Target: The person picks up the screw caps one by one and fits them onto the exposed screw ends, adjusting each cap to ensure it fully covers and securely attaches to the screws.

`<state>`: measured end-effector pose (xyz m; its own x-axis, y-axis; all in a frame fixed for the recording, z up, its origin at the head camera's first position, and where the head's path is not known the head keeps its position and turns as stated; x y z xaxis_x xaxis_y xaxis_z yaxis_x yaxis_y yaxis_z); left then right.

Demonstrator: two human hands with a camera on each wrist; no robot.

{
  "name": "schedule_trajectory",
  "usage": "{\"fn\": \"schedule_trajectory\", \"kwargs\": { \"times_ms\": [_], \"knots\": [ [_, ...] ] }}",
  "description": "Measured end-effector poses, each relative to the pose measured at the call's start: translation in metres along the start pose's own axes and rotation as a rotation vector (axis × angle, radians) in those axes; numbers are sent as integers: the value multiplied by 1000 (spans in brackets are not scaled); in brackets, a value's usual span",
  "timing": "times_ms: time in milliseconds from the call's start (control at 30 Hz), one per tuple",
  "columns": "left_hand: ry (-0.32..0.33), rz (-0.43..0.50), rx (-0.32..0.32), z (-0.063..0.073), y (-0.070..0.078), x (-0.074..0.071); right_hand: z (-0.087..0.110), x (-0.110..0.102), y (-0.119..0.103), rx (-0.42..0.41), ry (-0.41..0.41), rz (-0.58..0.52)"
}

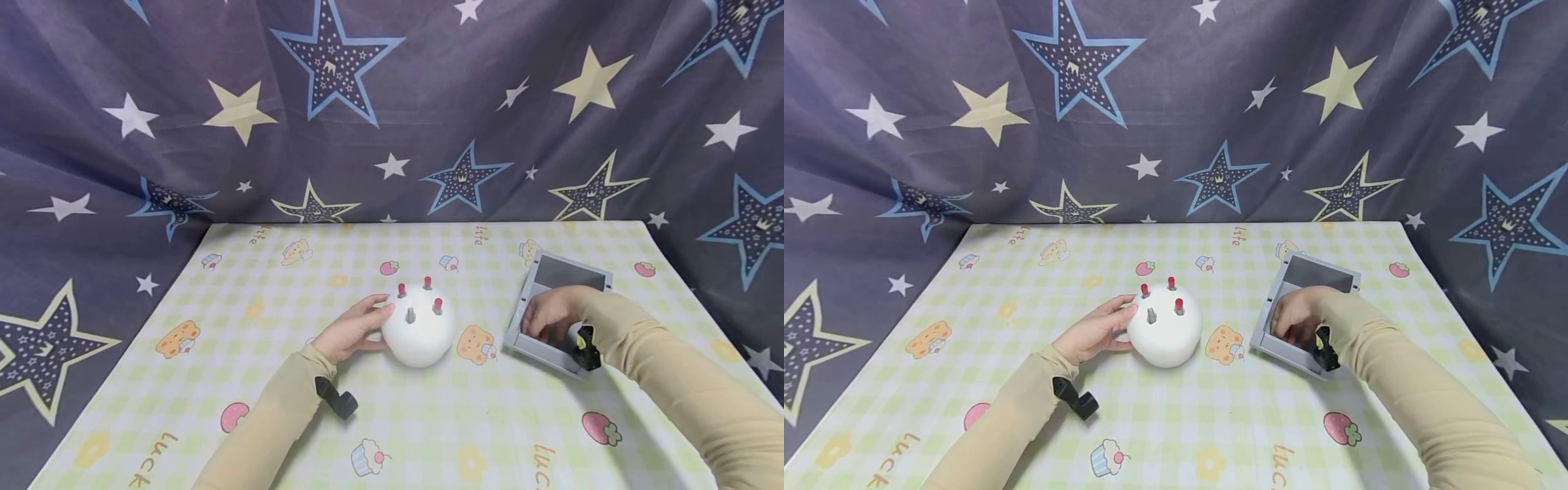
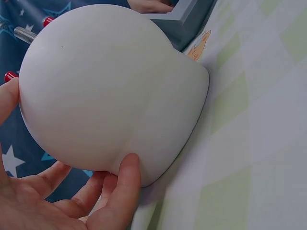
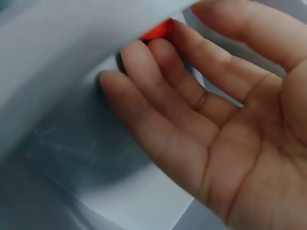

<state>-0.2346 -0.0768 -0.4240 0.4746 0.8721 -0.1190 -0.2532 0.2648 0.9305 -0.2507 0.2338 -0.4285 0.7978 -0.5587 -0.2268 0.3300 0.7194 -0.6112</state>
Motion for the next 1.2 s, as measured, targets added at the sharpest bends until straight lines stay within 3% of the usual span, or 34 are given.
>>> {"fn": "schedule_trajectory", "kwargs": {
  "times_ms": [167, 567, 833, 1200],
  "knots": [
    [0, 4, -2, 0, 1, 0, 0, 3, -3, 12, -10, -28],
    [-8, -13, -2, 1, 4, 1, 3, -1, -8, -1, 43, 111],
    [1, -8, -8, 1, 2, 1, 4, -1, -10, 38, 123, 129],
    [4, 1, -14, 1, 2, 1, 1, -4, -5, 31, 108, 129]
  ]
}}
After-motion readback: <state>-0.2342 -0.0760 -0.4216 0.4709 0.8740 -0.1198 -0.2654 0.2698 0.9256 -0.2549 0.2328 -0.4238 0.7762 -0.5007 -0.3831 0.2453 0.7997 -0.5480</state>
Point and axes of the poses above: each hand's wrist, its own z-axis away from the middle knuckle, its own x-axis out of the palm, y = z × x, the point moved 7 cm from there along -z, towards the middle knuckle, and after that the axes turned 11 degrees about -z, right-handed, at the moved point
